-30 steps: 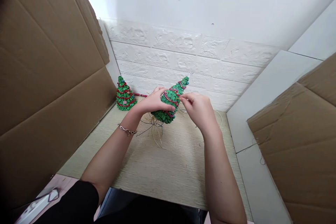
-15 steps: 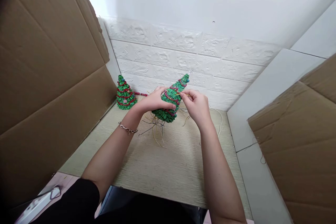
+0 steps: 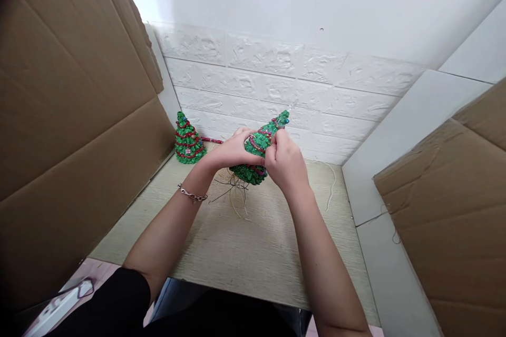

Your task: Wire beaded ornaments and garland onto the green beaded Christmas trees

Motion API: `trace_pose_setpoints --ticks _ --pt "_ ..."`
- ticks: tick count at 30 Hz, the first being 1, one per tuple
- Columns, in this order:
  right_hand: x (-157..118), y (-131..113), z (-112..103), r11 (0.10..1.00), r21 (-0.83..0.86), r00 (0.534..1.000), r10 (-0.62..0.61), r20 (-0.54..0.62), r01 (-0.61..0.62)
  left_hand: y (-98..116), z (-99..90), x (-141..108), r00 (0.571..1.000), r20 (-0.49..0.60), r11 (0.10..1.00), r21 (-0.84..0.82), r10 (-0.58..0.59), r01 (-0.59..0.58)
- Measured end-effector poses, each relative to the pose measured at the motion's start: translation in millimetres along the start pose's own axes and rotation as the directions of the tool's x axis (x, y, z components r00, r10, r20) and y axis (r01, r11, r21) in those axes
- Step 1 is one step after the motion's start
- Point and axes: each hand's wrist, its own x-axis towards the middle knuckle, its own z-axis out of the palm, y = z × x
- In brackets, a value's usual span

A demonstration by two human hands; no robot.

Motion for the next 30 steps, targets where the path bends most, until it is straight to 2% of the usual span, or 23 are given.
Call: trace_pose_setpoints --ticks 2,8,12,17,22,24,27,30 --pt "0.4 -0.2 2.4 1.000 0.002 0.999 -0.023 -0.022 0.023 1.3 0.1 -0.9 1.000 0.002 1.000 -0.017 -0.001 0.001" --pt "1.4 0.6 1.9 0.976 -0.021 0.975 -0.216 -0.045 0.215 -3.0 -0.5 1.3 1.000 -0.010 0.998 -0.068 0.004 -0.004" --pt "-1.1 2.3 -7.0 0.992 0.002 0.992 -0.123 -0.002 0.123 -5.3 -1.3 3.2 0.997 -0.070 0.992 -0.124 -0.043 0.034" --pt "-3.0 4.6 -22.3 0.999 -0.026 0.990 0.034 0.136 -0.030 -5.1 -1.6 3.1 0.992 -0.100 0.973 -0.226 -0.076 0.052" --pt "-0.5 2.1 -28.4 0.996 0.045 0.979 0.073 0.190 -0.083 -6.0 -1.2 2.8 0.992 -0.094 0.971 -0.230 -0.086 0.062" --pt "0.3 0.9 -28.0 0.995 0.037 0.982 0.084 0.168 -0.092 -5.4 -0.9 2.4 0.994 -0.079 0.968 -0.247 -0.077 0.056" --pt "0.8 0.4 -26.1 0.994 0.008 0.991 0.109 0.071 -0.110 -2.5 -0.4 1.5 0.995 -0.061 0.971 -0.232 -0.079 0.062" --pt "2.3 2.2 -21.5 0.998 0.004 0.998 0.062 0.024 -0.062 -0.2 -0.1 1.5 0.994 -0.060 0.980 -0.184 -0.093 0.080"
